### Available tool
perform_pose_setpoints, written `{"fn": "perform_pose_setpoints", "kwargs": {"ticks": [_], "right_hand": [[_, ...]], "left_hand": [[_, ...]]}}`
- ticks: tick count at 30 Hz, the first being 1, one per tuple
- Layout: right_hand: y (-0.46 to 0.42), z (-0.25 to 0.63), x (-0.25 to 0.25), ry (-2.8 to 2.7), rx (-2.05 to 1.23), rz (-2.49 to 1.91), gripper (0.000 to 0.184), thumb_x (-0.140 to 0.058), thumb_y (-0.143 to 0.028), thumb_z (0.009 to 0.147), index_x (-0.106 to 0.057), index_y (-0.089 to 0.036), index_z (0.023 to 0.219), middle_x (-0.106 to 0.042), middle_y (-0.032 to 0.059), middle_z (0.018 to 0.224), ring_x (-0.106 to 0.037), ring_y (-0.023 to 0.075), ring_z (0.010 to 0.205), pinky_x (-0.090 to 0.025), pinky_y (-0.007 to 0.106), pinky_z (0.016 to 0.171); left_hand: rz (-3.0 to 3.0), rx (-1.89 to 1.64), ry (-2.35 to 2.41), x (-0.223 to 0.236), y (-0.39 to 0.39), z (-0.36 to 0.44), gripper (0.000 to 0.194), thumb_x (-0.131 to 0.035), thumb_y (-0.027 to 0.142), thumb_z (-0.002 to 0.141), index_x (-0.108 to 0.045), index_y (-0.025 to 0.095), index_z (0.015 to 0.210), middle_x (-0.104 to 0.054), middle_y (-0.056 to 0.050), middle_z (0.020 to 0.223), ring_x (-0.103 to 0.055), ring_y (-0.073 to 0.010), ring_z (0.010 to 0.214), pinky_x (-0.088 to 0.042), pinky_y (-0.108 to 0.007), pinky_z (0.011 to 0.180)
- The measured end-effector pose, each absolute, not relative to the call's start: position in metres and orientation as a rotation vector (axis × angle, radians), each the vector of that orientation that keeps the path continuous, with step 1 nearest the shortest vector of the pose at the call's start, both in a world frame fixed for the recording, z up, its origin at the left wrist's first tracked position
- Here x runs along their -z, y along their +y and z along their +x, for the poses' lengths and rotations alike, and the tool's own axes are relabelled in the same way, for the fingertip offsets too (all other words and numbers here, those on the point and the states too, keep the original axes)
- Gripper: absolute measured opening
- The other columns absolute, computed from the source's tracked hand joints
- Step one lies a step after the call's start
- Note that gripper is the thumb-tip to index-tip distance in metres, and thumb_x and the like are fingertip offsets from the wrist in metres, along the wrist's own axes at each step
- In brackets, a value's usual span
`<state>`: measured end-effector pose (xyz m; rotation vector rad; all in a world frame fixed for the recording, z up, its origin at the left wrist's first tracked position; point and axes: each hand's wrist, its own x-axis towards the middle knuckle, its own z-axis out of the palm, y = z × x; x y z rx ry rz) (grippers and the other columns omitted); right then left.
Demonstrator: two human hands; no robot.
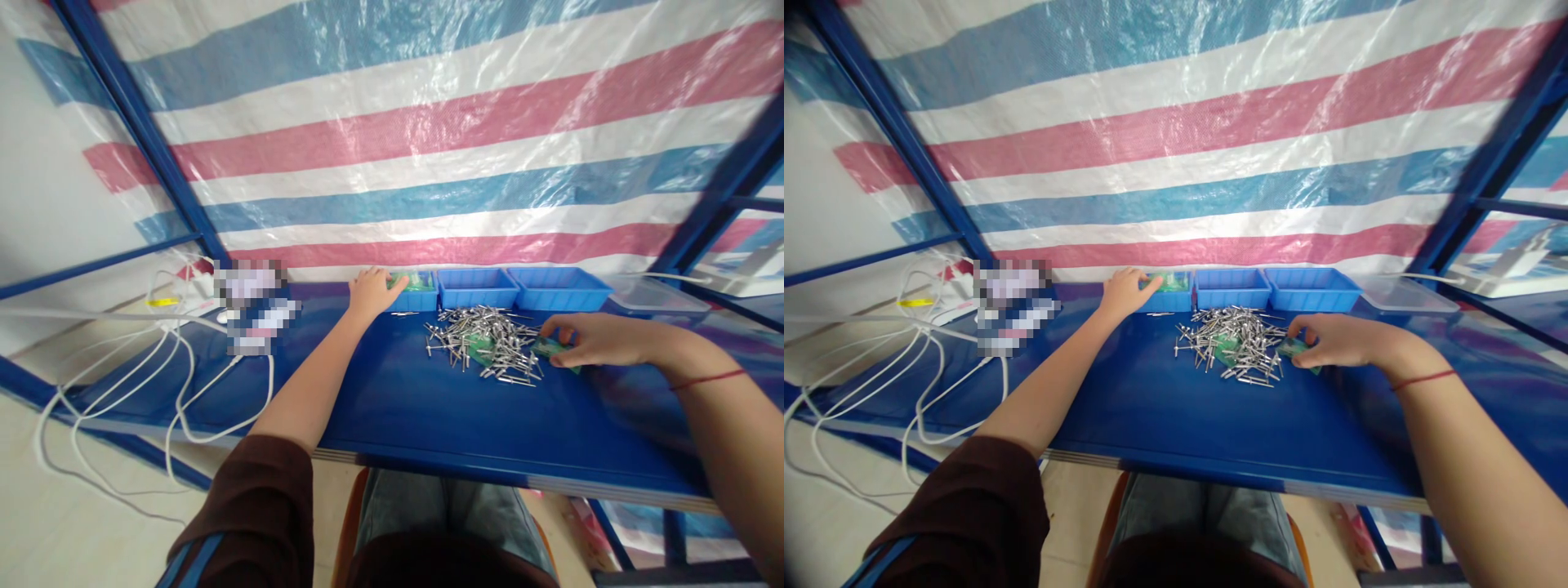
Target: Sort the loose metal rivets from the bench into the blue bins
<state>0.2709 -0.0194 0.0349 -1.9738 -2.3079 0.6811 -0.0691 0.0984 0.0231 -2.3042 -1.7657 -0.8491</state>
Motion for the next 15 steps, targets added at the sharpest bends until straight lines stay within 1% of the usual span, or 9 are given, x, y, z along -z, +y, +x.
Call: {"fn": "perform_pose_setpoints", "kwargs": {"ticks": [3,5,7,9,13,15], "right_hand": [[-0.019,0.271,-0.035,-2.365,-0.612,-1.97,0.032,-0.055,-0.039,0.068,-0.059,-0.017,0.091,-0.065,0.0101,0.084,-0.061,0.0253,0.075,-0.044,0.035,0.066],[-0.019,0.27,-0.036,-2.387,-0.58,-1.973,0.031,-0.055,-0.041,0.068,-0.06,-0.017,0.086,-0.065,0.0101,0.086,-0.061,0.0259,0.077,-0.044,0.035,0.068],[-0.02,0.267,-0.038,-2.403,-0.563,-1.997,0.034,-0.056,-0.043,0.068,-0.061,-0.017,0.088,-0.065,0.01,0.089,-0.062,0.026,0.08,-0.044,0.035,0.07],[-0.02,0.263,-0.039,-2.417,-0.507,-2.067,0.031,-0.057,-0.039,0.068,-0.061,-0.017,0.09,-0.066,0.0095,0.092,-0.063,0.0254,0.081,-0.044,0.033,0.071],[-0.02,0.254,-0.04,-2.418,-0.28,-2.208,0.018,-0.051,-0.029,0.072,-0.06,-0.017,0.083,-0.067,0.0103,0.093,-0.063,0.0254,0.083,-0.043,0.031,0.07],[-0.019,0.253,-0.04,-2.386,-0.192,-2.258,0.017,-0.046,-0.028,0.076,-0.06,-0.018,0.078,-0.068,0.0116,0.09,-0.063,0.0258,0.082,-0.041,0.032,0.069]], "left_hand": [[-2.28,0.791,-1.788,-0.023,0.1,-0.071,0.034,-0.043,0.039,0.087,-0.059,0.023,0.113,-0.064,-0.01,0.112,-0.05,-0.0313,0.111,-0.036,-0.051,0.091],[-2.301,0.74,-1.795,-0.023,0.101,-0.072,0.035,-0.042,0.031,0.086,-0.057,0.027,0.117,-0.063,-0.008,0.115,-0.049,-0.032,0.112,-0.036,-0.053,0.09],[-2.319,0.707,-1.813,-0.024,0.1,-0.072,0.032,-0.041,0.032,0.087,-0.06,0.029,0.113,-0.06,-0.007,0.119,-0.047,-0.0323,0.115,-0.036,-0.054,0.09],[-2.301,0.741,-1.819,-0.025,0.099,-0.069,0.032,-0.04,0.036,0.088,-0.062,0.029,0.111,-0.058,-0.007,0.122,-0.046,-0.0314,0.116,-0.037,-0.052,0.091],[-2.229,0.936,-1.702,-0.029,0.09,-0.058,0.036,-0.04,0.04,0.09,-0.058,0.026,0.117,-0.056,-0.007,0.123,-0.045,-0.0279,0.117,-0.039,-0.046,0.092],[-2.222,1.028,-1.619,-0.032,0.084,-0.052,0.035,-0.043,0.039,0.089,-0.057,0.025,0.118,-0.055,-0.008,0.124,-0.045,-0.0268,0.116,-0.039,-0.043,0.092]]}}
